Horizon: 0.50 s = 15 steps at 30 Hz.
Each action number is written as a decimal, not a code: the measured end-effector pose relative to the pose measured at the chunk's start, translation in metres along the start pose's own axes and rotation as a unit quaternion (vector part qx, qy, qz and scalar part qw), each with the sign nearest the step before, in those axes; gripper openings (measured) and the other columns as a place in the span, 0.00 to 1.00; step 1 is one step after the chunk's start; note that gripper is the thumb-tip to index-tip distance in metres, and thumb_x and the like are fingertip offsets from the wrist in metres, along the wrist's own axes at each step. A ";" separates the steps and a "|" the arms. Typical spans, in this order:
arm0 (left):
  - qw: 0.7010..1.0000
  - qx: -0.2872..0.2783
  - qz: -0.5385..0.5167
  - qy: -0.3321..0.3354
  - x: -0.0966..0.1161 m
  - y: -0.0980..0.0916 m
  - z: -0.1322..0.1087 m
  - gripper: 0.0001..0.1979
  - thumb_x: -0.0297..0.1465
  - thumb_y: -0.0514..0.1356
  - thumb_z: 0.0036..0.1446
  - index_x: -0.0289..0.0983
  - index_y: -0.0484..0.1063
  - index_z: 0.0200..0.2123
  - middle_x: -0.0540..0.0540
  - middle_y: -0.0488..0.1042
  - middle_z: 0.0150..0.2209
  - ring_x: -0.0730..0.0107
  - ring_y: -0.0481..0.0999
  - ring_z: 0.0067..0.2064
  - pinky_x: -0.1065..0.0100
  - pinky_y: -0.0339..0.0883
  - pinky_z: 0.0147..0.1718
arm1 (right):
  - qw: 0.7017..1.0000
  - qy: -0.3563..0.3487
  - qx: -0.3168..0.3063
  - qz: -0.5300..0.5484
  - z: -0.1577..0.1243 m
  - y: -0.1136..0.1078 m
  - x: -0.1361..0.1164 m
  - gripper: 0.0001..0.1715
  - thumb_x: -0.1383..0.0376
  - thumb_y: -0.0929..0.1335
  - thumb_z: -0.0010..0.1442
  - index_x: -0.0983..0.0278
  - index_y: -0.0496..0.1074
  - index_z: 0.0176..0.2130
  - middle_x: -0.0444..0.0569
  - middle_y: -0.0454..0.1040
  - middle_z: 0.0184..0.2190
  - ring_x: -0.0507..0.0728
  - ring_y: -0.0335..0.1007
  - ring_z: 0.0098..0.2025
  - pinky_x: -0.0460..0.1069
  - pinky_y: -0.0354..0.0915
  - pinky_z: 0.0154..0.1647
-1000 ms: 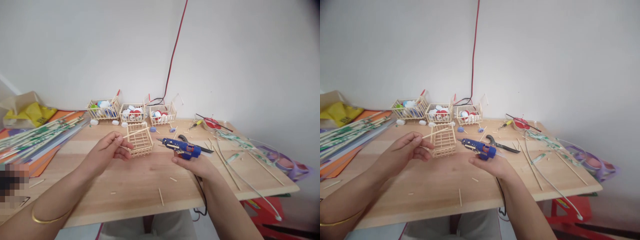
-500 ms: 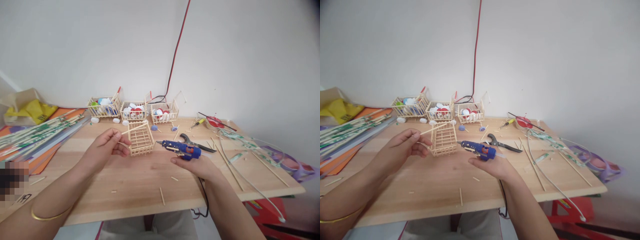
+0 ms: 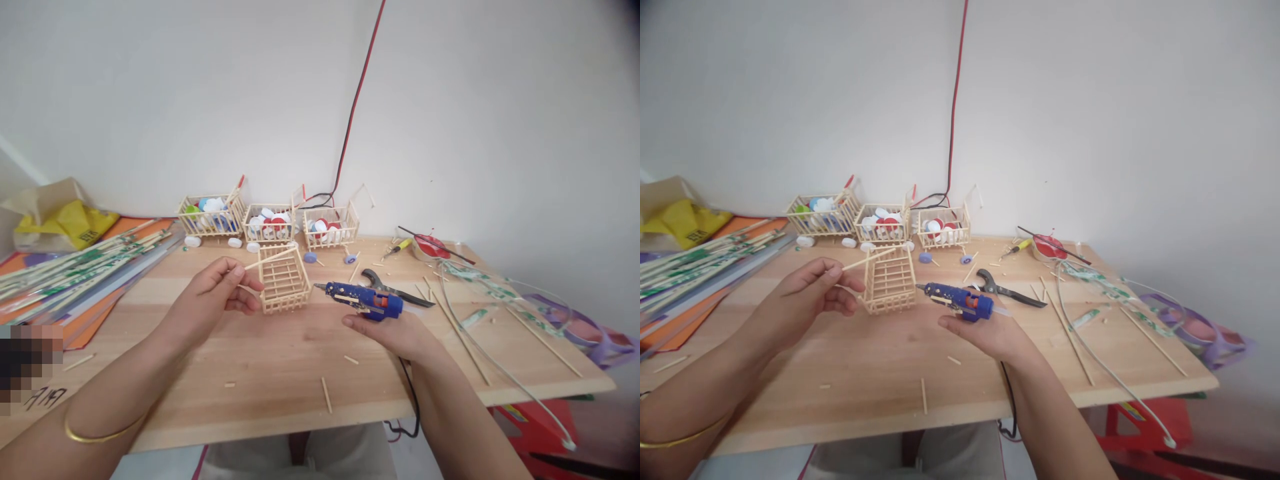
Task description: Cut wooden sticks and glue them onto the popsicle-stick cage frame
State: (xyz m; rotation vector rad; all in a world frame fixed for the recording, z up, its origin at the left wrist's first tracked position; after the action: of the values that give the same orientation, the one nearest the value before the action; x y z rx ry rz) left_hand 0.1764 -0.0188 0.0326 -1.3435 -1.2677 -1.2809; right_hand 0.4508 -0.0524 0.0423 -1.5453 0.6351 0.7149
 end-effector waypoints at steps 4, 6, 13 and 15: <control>1.000 -0.003 0.000 0.003 -0.001 0.000 0.000 0.17 0.44 0.63 0.52 0.36 0.63 0.31 0.48 0.77 0.32 0.70 0.77 0.25 0.67 0.72 0.26 | 1.000 0.012 -0.001 -0.004 0.000 0.000 0.003 0.14 0.53 0.72 0.47 0.61 0.74 0.28 0.45 0.77 0.25 0.58 0.74 0.30 0.48 0.67 0.26; 1.000 -0.007 0.000 0.004 -0.001 -0.001 0.001 0.17 0.43 0.62 0.53 0.36 0.64 0.31 0.47 0.77 0.33 0.70 0.77 0.26 0.67 0.73 0.27 | 1.000 0.011 -0.006 -0.011 0.001 0.001 0.004 0.15 0.52 0.71 0.48 0.61 0.74 0.29 0.46 0.77 0.26 0.59 0.74 0.30 0.49 0.67 0.27; 1.000 -0.012 -0.006 0.001 -0.004 -0.002 0.001 0.17 0.44 0.63 0.52 0.36 0.63 0.31 0.46 0.78 0.33 0.69 0.78 0.26 0.66 0.73 0.26 | 1.000 0.007 0.002 -0.016 0.001 0.000 0.002 0.14 0.52 0.71 0.48 0.60 0.74 0.29 0.45 0.76 0.25 0.59 0.74 0.29 0.49 0.67 0.26; 1.000 -0.012 -0.006 -0.003 -0.004 -0.002 0.001 0.18 0.44 0.63 0.52 0.36 0.63 0.31 0.46 0.78 0.33 0.69 0.78 0.26 0.66 0.73 0.26 | 1.000 0.003 0.005 -0.024 0.001 -0.001 0.002 0.14 0.52 0.71 0.47 0.60 0.73 0.28 0.45 0.76 0.24 0.59 0.73 0.29 0.49 0.67 0.26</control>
State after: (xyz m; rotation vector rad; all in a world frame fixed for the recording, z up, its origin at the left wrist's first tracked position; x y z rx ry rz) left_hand 0.1747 -0.0180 0.0286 -1.3589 -1.2691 -1.3041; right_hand 0.4524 -0.0515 0.0415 -1.5483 0.6044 0.6699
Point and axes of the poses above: each hand's wrist, its own z-axis towards the middle knuckle, its own y-axis out of the palm, x = y × z, the point moved 5 cm from there along z, towards the middle knuckle
